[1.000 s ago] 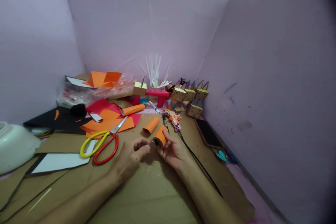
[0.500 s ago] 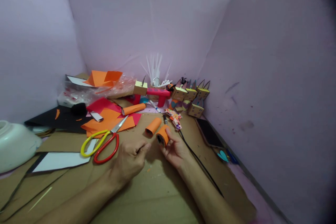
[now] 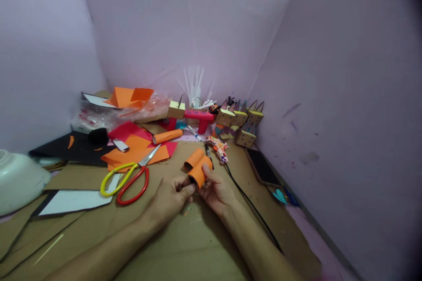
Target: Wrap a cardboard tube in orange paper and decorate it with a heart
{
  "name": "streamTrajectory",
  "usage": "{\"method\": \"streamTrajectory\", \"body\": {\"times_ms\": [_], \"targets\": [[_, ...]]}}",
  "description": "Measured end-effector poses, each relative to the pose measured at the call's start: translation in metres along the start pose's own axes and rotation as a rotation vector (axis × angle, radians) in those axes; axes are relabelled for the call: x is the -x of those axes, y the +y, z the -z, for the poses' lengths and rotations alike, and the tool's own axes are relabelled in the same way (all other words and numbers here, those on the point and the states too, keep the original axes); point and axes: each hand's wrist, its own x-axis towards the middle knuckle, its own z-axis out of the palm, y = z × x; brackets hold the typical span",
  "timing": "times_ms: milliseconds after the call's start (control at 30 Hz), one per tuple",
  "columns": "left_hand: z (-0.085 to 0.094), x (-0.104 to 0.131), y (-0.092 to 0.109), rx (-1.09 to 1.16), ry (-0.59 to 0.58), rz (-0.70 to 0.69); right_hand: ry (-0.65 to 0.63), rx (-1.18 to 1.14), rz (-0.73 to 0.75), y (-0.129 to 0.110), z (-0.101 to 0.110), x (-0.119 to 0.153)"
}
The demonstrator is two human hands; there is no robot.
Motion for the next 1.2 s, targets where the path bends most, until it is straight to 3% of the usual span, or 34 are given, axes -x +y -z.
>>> {"method": "streamTrajectory", "body": {"times_ms": [233,367,433,533,700,767,967,1200], "targets": [[0.008,0.003,0.003,-0.046,0.115,-0.090,-0.047,-0.090,-0.090,-0.021,0.003,0.001],[0.010,-0.003,-0.003,0.088,0.173,-0.014,-0.081,-0.085,-0.104,-0.020,0.003,0.002],[0.009,-0.005,-0.006,0.193,0.108,0.061,-0.099,-0.063,-0.088,-0.016,0.002,0.004],[0.008,-0.002,-0.005,0.378,-0.081,0.167,-0.175,0.031,-0.033,-0.011,0.000,0.009],[0.009,0.005,-0.002,0.560,-0.286,0.182,-0.333,0.228,0.023,-0.008,-0.007,0.019],[0.010,0.003,-0.005,0.531,-0.265,0.153,-0.334,0.264,0.060,-0.007,-0.010,0.020],[0.010,-0.002,-0.008,0.243,-0.011,0.031,-0.227,0.506,0.229,0.003,-0.008,0.016],[0.009,0.001,-0.010,0.205,-0.026,0.045,-0.168,0.569,0.282,0.004,-0.001,0.014]]}}
